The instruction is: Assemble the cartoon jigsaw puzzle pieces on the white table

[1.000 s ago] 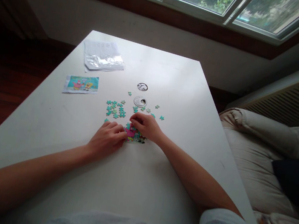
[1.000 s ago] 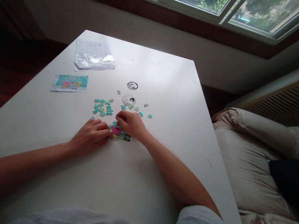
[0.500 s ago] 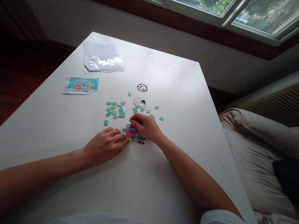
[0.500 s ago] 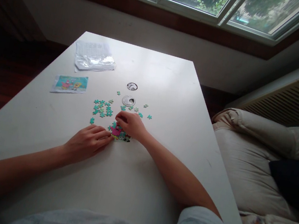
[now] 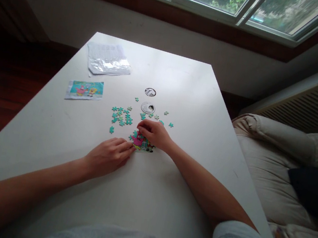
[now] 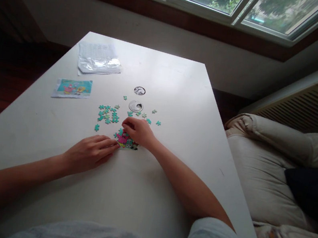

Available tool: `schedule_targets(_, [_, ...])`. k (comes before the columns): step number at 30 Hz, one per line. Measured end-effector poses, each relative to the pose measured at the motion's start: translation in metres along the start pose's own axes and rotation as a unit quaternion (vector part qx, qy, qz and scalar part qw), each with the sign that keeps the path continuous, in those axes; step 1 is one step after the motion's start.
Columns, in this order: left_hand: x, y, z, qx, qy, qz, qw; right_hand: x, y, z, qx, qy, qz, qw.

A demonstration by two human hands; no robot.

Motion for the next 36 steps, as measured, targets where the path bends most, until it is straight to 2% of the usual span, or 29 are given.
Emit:
schedule_targets(7, [0.005, 0.001, -0.002, -0.010, -0.021, 0.015, 1.000, 0.001, -0.001, 0.000, 0.001, -0.001, 0.009, 1.000])
schedule_targets(15, [0.025, 0.012, -0.006, -0.017, -0.099, 0.098, 0.990, 0.001, -0.001, 0.000, -0.005, -0.004, 0.032, 0.999])
schedule_targets(23, [0.029, 0.010, -0.004, -0.043, -0.096, 0.117, 0.987, 0.001, -0.001, 0.000, -0.003, -0.001, 0.023, 1.000])
schedule_targets(36, [0.026, 0.010, -0.005, -0.040, -0.094, 0.101, 0.990, 0.003, -0.002, 0.000, -0.003, -0.007, 0.037, 0.999])
Point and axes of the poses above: each hand's wrist, its own z-axis away from the middle knuckle, its own y-axis out of the palm, x = y × z, the point moved 6 cm from there along -z, towards the middle knuckle, and after that the axes turned 3 degrees about x, right-handed, at the moved point
